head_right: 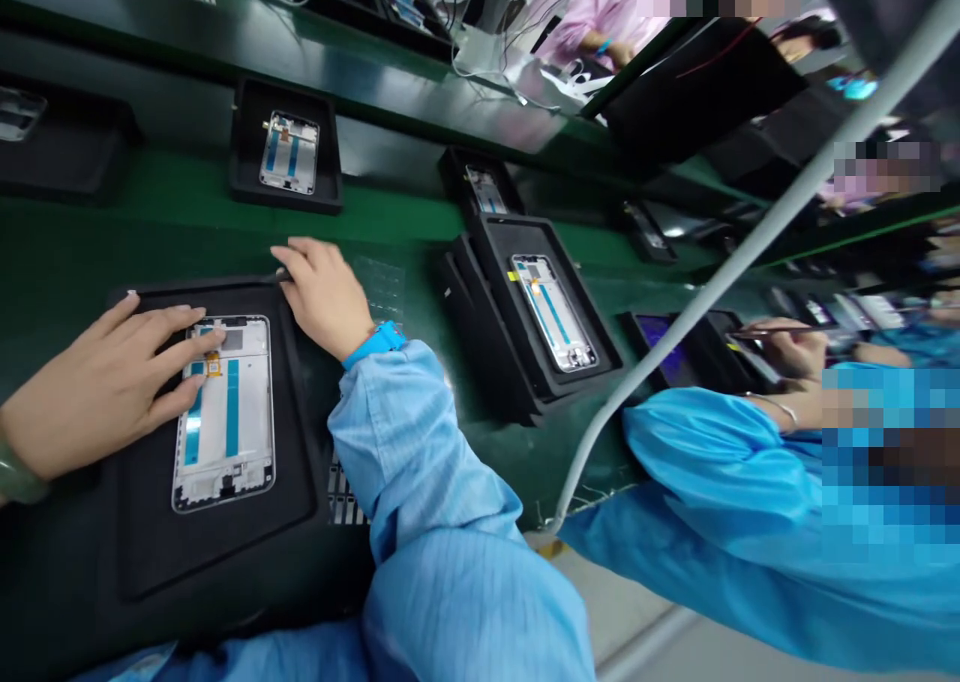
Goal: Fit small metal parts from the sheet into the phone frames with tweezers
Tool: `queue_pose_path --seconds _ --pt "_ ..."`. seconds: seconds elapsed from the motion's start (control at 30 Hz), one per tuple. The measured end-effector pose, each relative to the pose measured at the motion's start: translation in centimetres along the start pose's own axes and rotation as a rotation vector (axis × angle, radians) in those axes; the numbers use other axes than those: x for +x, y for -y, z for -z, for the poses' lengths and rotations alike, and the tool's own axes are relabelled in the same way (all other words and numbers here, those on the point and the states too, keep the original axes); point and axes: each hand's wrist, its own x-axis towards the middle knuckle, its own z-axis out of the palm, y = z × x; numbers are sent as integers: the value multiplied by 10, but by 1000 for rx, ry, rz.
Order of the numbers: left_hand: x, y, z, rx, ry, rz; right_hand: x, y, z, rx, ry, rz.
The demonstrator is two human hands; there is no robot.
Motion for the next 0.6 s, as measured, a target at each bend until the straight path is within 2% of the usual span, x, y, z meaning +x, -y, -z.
queue_pose_path --seconds 0.1,0.17,0.23,0.3,0.37,0.43,0.5,0.6 --pt "9 1 5 -35 7 57 1 -6 -5 -70 207 -70" --pt "30 8 9 -89 -3 167 2 -8 -9 -62 237 -66" --pt "65 20 9 -120 -33 261 2 -9 -11 -9 229 -40" --pt "108 37 2 -116 -61 292 2 -11 -11 53 221 -25" --pt "147 56 -12 -106 -63 313 1 -11 -9 88 237 -31" --pt "175 72 -28 -87 -45 333 -1 -9 -9 88 268 -49" --pt "190 84 -41 -62 -42 345 0 -6 -10 61 290 -71" --pt "192 94 -46 -29 -38 344 7 -7 -13 -34 310 -111"
